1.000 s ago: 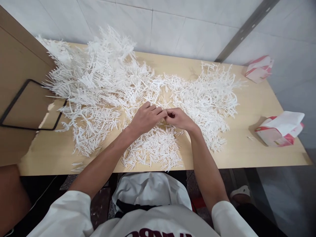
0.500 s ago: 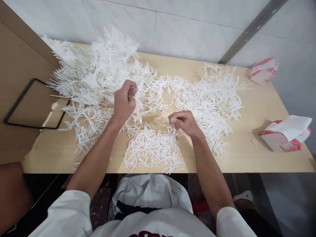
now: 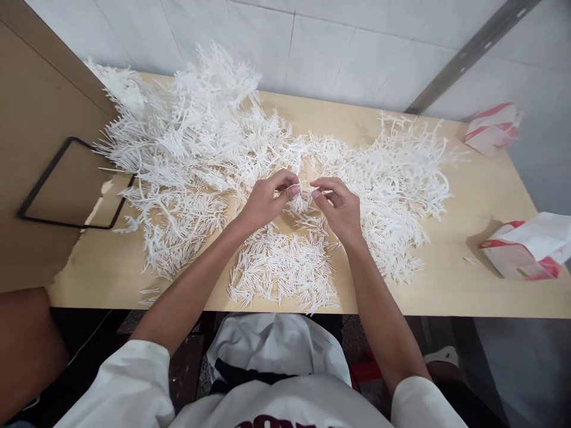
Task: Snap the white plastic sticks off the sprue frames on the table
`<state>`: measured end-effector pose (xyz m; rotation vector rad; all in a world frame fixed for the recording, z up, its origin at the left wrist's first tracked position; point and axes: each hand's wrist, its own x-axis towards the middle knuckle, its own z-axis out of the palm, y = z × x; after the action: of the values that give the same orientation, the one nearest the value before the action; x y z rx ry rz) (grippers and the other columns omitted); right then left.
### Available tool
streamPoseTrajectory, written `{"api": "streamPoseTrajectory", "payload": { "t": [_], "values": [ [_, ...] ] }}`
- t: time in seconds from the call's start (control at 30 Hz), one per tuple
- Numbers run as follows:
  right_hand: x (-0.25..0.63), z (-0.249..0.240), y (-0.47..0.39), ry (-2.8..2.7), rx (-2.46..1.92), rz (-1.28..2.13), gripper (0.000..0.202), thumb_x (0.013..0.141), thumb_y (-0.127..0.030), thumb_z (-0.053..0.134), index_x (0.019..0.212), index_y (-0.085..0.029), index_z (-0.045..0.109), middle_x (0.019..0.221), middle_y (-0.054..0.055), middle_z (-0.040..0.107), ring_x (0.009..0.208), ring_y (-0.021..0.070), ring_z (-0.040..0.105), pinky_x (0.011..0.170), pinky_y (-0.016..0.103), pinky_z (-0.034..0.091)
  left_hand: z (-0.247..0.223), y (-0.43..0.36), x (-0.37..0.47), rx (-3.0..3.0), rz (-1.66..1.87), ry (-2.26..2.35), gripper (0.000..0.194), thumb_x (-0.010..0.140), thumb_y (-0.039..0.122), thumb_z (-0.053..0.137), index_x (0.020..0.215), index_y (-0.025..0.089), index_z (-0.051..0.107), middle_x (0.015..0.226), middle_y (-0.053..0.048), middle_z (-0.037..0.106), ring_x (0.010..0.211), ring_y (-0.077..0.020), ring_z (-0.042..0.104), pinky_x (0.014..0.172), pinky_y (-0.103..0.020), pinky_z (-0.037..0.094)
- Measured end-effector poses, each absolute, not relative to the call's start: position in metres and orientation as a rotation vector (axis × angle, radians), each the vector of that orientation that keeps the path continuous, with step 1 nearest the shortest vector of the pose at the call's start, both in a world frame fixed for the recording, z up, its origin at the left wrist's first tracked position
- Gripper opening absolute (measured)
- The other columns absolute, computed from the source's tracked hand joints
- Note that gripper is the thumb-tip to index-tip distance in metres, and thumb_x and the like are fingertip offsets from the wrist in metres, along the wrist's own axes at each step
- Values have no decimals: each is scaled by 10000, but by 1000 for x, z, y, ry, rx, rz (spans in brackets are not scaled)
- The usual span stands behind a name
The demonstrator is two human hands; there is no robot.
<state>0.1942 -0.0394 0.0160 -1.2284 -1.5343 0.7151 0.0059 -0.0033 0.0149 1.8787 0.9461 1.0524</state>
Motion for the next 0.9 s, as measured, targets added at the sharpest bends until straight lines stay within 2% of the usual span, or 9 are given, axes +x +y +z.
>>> {"api": "streamPoseTrajectory", "payload": {
  "t": [0.1,0.2,0.3,0.43,0.53,0.6,0.7,0.8,0.9],
  "values": [
    [191,15,-39,-1642,-1254,646,216,879,-419,584,1007,-284,695,1078,25,691,963,149,641,776,312,540,16,-5,7,1845,1005,935,208,906,408,537,916,201,542,757,19,632,666,-81,598,659,-223,466],
    [188,10,-39,-1757,-1241,627,228,877,-430,587,994,-267,693,1022,28,716,890,144,649,729,306,537,15,-8,9,1814,960,951,187,910,388,533,928,202,520,653,42,588,563,-69,547,573,-208,425],
    [185,7,-39,-1830,-1205,522,182,870,-402,608,930,-253,694,913,15,723,805,127,638,676,285,515,13,-10,11,1856,933,977,163,934,362,484,937,202,515,638,44,570,510,-63,487,515,-206,372],
    [184,6,-41,-1838,-1216,424,140,862,-371,624,863,-238,670,807,-3,689,721,109,605,612,262,475,10,-8,10,2029,884,972,193,959,345,427,1003,204,551,751,14,637,603,-78,531,576,-216,399],
    [185,7,-42,-1898,-1248,417,148,890,-366,579,881,-235,647,811,0,659,719,108,583,599,256,452,9,-4,7,2143,865,915,220,965,289,418,1082,217,590,923,-13,702,754,-91,615,682,-224,449],
    [186,7,-41,-1966,-1261,386,141,910,-344,547,905,-233,635,818,3,643,726,108,570,607,255,438,9,-3,4,2264,845,921,227,960,237,418,1074,216,613,965,-17,715,797,-98,635,703,-227,451],
    [186,7,-41,-2035,-1322,300,100,893,-283,543,841,-218,599,764,-5,600,692,107,530,590,253,400,8,-6,4,2514,767,1017,219,961,215,407,1013,181,617,880,-32,707,728,-111,620,642,-236,425],
    [185,8,-42,-2053,-1388,249,83,817,-193,555,740,-208,527,702,-20,539,648,101,471,579,250,365,6,-12,6,2717,700,1079,214,965,205,382,952,151,588,754,-37,655,633,-115,570,578,-246,386],
    [184,8,-43,-2070,-1405,238,88,774,-152,534,724,-208,488,677,-29,507,631,96,439,583,245,350,7,-16,10,2805,696,1092,205,969,216,373,920,146,559,711,-34,616,608,-115,544,560,-251,370]
  ]
}}
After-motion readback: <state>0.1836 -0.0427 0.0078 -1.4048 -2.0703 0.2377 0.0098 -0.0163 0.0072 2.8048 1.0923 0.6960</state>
